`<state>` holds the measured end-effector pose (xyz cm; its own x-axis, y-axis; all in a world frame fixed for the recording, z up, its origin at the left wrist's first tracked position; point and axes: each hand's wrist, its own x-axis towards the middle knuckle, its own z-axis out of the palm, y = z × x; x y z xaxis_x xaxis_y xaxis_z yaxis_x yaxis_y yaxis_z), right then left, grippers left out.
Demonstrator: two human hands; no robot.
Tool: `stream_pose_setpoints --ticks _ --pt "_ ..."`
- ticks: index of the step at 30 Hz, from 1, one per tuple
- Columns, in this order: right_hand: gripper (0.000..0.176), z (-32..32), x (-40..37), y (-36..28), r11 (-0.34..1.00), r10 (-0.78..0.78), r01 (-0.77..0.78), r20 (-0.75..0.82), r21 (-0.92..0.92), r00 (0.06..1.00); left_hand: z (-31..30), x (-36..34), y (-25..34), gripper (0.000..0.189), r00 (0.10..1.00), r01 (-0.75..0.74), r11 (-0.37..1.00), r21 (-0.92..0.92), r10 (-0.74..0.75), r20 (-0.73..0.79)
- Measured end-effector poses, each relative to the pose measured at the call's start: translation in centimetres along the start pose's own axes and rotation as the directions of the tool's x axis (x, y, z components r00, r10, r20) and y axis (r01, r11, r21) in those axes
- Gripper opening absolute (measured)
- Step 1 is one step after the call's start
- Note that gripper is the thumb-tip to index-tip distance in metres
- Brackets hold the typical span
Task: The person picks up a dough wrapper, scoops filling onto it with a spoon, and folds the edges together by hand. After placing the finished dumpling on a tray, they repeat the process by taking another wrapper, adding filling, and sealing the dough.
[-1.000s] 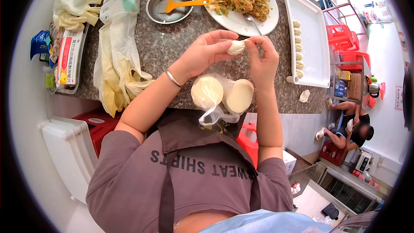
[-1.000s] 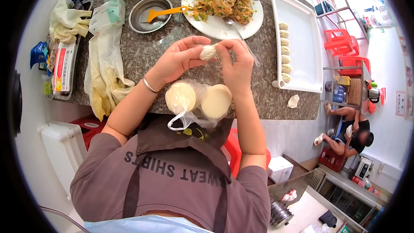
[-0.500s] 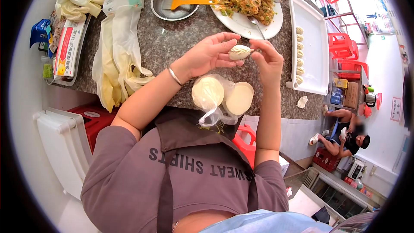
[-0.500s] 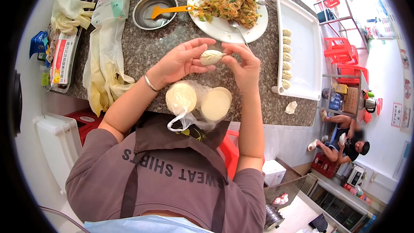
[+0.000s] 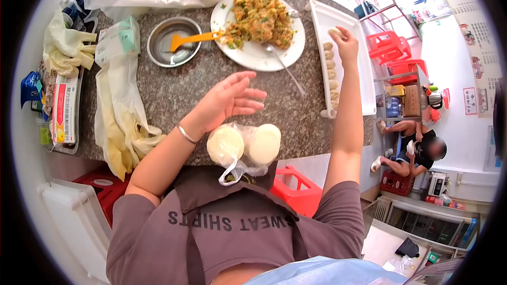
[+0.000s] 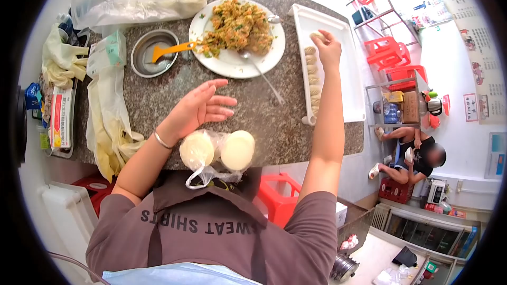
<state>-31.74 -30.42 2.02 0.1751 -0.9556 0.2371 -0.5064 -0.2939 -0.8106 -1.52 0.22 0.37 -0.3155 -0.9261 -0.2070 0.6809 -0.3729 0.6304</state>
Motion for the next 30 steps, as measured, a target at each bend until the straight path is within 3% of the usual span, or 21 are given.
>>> stream_pose_setpoints --ticks 2,5,12,14,15,17,18,19,21,25,26,28,30 --pt "0.035 -0.6 2.0 1.9 0.988 0.051 -0.039 0.073 -0.152 0.996 -0.2 0.1 -0.1 0.049 1.000 -0.009 1.000 0.001 0.009 0.011" --pt "0.033 -0.8 2.2 -0.2 0.977 0.183 -0.127 0.376 -0.169 0.908 -0.1 0.0 0.1 0.046 1.000 -0.006 1.000 0.004 0.006 0.011" --pt "0.029 -1.5 1.9 -1.0 0.965 0.236 -0.151 0.458 -0.214 0.857 -0.3 0.0 0.1 0.042 1.000 -0.005 1.000 -0.015 0.005 0.012" --pt "0.029 -1.5 0.6 -1.5 0.998 0.048 -0.055 0.231 0.024 0.972 -0.4 0.0 0.0 0.042 1.000 -0.008 1.000 -0.011 0.008 0.011" --pt "0.029 -1.7 -0.4 -2.0 0.998 0.058 -0.065 0.234 0.025 0.971 -0.3 -0.1 0.0 0.042 1.000 0.001 1.000 -0.014 -0.001 0.006" --pt "0.028 -2.1 -3.0 -4.0 0.984 -0.075 0.061 0.077 0.166 0.994 -0.3 -0.1 0.2 0.041 1.000 0.003 1.000 0.000 -0.003 0.004" --pt "0.028 -1.9 -5.5 -6.0 0.989 -0.079 0.071 0.053 0.128 0.996 -0.5 0.0 0.0 0.040 1.000 -0.004 1.000 0.002 0.004 0.003" --pt "0.028 -1.5 -8.2 -7.7 0.990 -0.058 0.049 0.067 0.133 0.996 -0.5 -0.1 -0.1 0.039 1.000 -0.021 1.000 -0.002 0.021 0.006" --pt "0.022 -0.2 -14.2 -10.3 0.984 -0.137 0.102 0.248 0.146 0.959 -0.6 0.0 -0.3 0.039 1.000 -0.025 1.000 0.015 0.025 -0.005" --pt "0.024 2.5 -24.0 -13.9 0.978 -0.183 0.210 0.532 0.010 0.827 -0.6 0.3 -0.4 0.039 1.000 -0.028 0.995 0.093 0.027 0.015" --pt "0.023 3.0 -25.4 -13.5 0.932 -0.244 0.348 0.530 -0.104 0.812 -0.4 0.1 -0.3 0.040 0.999 -0.021 0.992 0.121 0.016 0.038" --pt "0.017 3.8 -27.4 -13.0 0.933 -0.258 0.338 0.427 -0.122 0.867 -0.1 0.0 -0.4 0.040 0.998 -0.008 0.988 0.153 -0.002 0.067" --pt "0.014 4.2 -28.4 -12.7 0.939 -0.258 0.320 0.357 -0.126 0.898 -0.1 -0.2 -0.6 0.041 0.978 0.019 0.971 0.237 -0.067 0.198"
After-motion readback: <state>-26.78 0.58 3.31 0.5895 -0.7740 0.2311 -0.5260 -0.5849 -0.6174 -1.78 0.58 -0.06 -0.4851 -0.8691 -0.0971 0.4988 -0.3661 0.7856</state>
